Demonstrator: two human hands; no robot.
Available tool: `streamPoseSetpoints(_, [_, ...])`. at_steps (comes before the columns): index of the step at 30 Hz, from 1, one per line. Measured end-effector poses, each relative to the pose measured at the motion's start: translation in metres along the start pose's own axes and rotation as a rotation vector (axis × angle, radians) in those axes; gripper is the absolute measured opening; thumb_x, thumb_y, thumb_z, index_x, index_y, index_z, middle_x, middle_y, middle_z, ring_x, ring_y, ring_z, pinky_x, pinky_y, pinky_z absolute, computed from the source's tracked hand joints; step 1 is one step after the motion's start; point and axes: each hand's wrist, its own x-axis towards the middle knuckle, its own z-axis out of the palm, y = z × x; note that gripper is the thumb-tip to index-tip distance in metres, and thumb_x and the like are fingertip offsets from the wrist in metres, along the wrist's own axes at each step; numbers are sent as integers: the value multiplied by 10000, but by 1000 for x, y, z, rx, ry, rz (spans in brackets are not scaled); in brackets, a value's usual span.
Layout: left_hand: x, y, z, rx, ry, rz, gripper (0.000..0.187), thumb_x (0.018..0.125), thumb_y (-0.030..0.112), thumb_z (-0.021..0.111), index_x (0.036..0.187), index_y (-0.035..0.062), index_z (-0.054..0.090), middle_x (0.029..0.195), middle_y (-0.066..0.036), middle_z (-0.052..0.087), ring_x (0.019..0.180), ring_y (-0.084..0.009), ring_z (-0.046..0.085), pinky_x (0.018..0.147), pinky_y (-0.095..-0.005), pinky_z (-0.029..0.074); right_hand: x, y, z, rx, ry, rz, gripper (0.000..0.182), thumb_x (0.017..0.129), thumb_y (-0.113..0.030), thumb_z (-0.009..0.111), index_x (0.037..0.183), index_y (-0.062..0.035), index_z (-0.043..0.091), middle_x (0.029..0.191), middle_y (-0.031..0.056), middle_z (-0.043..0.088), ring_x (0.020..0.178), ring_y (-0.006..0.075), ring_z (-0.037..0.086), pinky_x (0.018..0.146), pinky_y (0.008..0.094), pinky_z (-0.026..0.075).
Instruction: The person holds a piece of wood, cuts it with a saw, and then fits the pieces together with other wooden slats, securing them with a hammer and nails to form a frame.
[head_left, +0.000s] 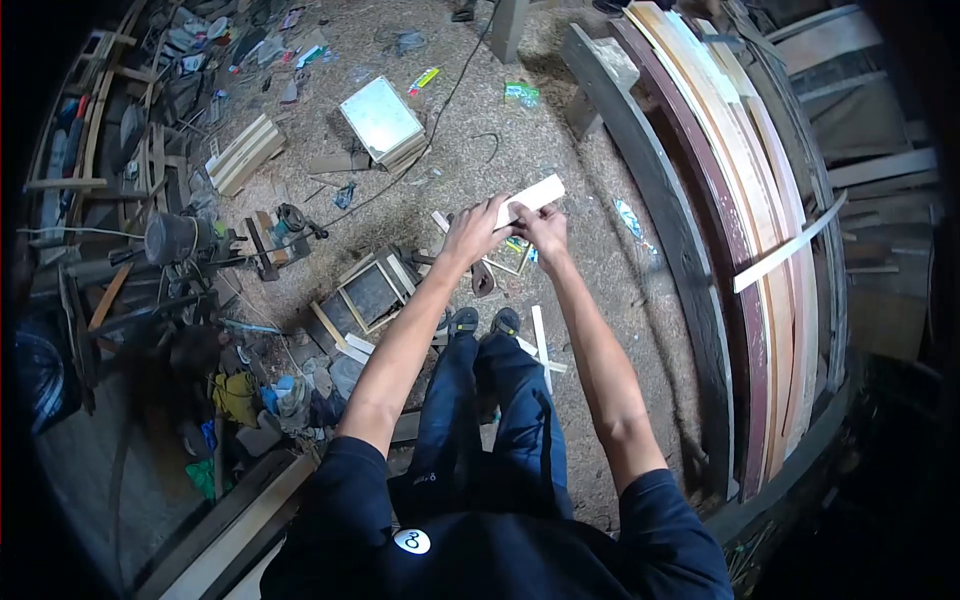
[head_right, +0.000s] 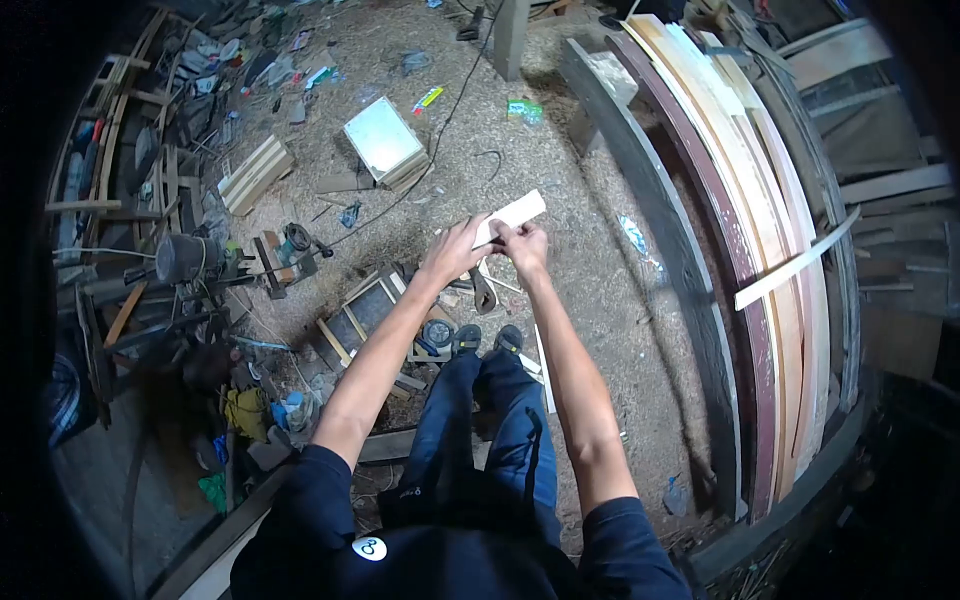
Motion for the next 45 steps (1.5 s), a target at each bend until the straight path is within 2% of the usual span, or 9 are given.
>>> streamPoseSetpoints(10, [-26, -60, 93, 23, -30, -304, 405, 866, 299, 621, 1132, 24, 489, 965, -235, 648, 882, -426, 633, 762, -514, 504, 52, 101, -16, -35, -160, 140, 415, 878, -335, 685, 1111, -8, 580, 1036, 98, 647, 922, 189, 646, 787, 351, 552])
streamPoseSetpoints(16, [-53, -130, 233, 24, -23, -539, 426, 866, 334, 625, 1135, 24, 509, 997, -225, 649, 890, -416, 639, 759, -506, 512, 119, 236, -60, 132, -124, 387, 832, 905, -633, 453, 1397, 29, 352, 1330, 251, 474, 1095, 328, 578, 853, 415, 548])
streamPoseSetpoints(20, [-70, -204, 350, 54, -113, -627, 478, 868, 375, 612, 1213, 69, 487, 1025, -199, 653, 910, -403, 640, 752, -508, 511, 178, 348, -82, -42, 43, 310, 584, 969, -482, 458, 1189, 52, 537, 955, 162, 633, 711, 220, 645, 618, 289, 563])
streamPoseSetpoints(25, [-82, -288, 447, 91, -186, -749, 491, 868, 386, 611, 1228, 75, 489, 1058, -208, 643, 933, -399, 638, 791, -493, 512, 276, 525, -117, -471, 27, 66, 242, 902, -206, 634, 1056, -19, 626, 929, 109, 680, 816, 224, 676, 691, 311, 545])
streamPoseSetpoints(29, [-93, -340, 495, 58, -241, -814, 487, 880, 381, 600, 1233, 71, 473, 1059, -223, 638, 958, -397, 631, 807, -495, 505, 290, 583, -114, -799, 91, 55, 394, 755, -229, 716, 1087, -28, 644, 933, 166, 702, 893, 267, 679, 833, 345, 508])
streamPoseSetpoints(36, [-114, -347, 477, 168, -161, -716, 468, 868, 383, 615, 1194, 71, 493, 933, -198, 677, 867, -379, 661, 744, -477, 526, 261, 567, -103, -1036, -55, -54, 262, 803, -226, 666, 867, 28, 681, 845, 226, 673, 841, 359, 660, 760, 437, 509])
streamPoseSetpoints(39, [-120, -300, 424, 128, -238, -758, 483, 889, 378, 583, 1236, 64, 463, 1025, -211, 650, 934, -399, 631, 786, -500, 503, 234, 536, -103, -912, -36, -79, 275, 868, -226, 584, 947, 36, 607, 771, 222, 647, 785, 375, 645, 726, 450, 495])
streamPoseSetpoints(42, [-126, -248, 375, 125, -183, -712, 503, 871, 385, 602, 1225, 53, 470, 1014, -221, 654, 901, -415, 639, 773, -508, 505, 168, 424, -83, -734, -38, 56, 323, 924, -281, 537, 1086, -3, 511, 847, 217, 656, 793, 352, 664, 729, 452, 501])
streamPoseSetpoints(45, [-124, -176, 306, 79, -105, -662, 492, 866, 390, 609, 1187, 34, 496, 962, -241, 658, 897, -420, 639, 777, -512, 503, 116, 349, -87, -710, 124, -175, 375, 910, -369, 539, 1078, -34, 553, 885, 236, 640, 857, 402, 628, 780, 463, 471])
